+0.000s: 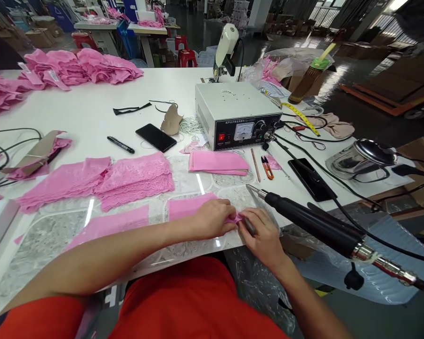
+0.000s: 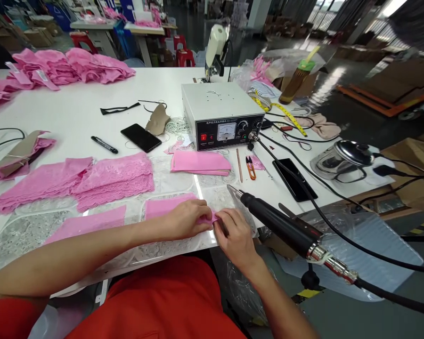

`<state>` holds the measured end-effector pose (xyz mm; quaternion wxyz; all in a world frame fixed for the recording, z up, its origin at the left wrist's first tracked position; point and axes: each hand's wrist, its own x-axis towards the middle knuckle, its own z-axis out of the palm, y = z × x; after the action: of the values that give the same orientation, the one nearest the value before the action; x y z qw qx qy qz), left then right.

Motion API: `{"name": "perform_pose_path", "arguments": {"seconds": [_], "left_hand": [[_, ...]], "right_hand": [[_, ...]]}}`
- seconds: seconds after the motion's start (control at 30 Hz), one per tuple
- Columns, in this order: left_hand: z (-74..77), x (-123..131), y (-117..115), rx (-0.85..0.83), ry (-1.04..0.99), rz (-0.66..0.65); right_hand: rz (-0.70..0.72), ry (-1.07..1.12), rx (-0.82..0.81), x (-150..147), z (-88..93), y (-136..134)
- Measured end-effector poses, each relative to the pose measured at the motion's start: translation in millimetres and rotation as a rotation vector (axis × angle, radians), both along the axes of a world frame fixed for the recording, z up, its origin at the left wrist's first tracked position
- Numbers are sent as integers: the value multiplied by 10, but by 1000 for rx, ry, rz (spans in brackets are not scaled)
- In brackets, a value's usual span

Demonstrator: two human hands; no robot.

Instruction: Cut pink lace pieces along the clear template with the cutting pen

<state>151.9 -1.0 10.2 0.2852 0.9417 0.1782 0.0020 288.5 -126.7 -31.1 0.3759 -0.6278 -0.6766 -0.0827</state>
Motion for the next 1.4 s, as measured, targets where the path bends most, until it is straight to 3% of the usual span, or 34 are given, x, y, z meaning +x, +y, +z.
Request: {"name": "perform_pose_path", "arguments": {"seconds": [0.87, 1.1, 1.23, 1.4], "left_hand": [[-24, -35, 133, -338, -93, 59], [31, -9, 118, -462, -169, 193], [126, -44, 155, -538, -253, 304], [303, -428, 273, -658, -403, 542]], "right_hand": [[-20, 126, -8, -32, -7, -7], [5, 148, 94, -47, 40, -41], [35, 58, 11, -74, 39, -44], [52, 8, 1, -39, 7, -90]]}}
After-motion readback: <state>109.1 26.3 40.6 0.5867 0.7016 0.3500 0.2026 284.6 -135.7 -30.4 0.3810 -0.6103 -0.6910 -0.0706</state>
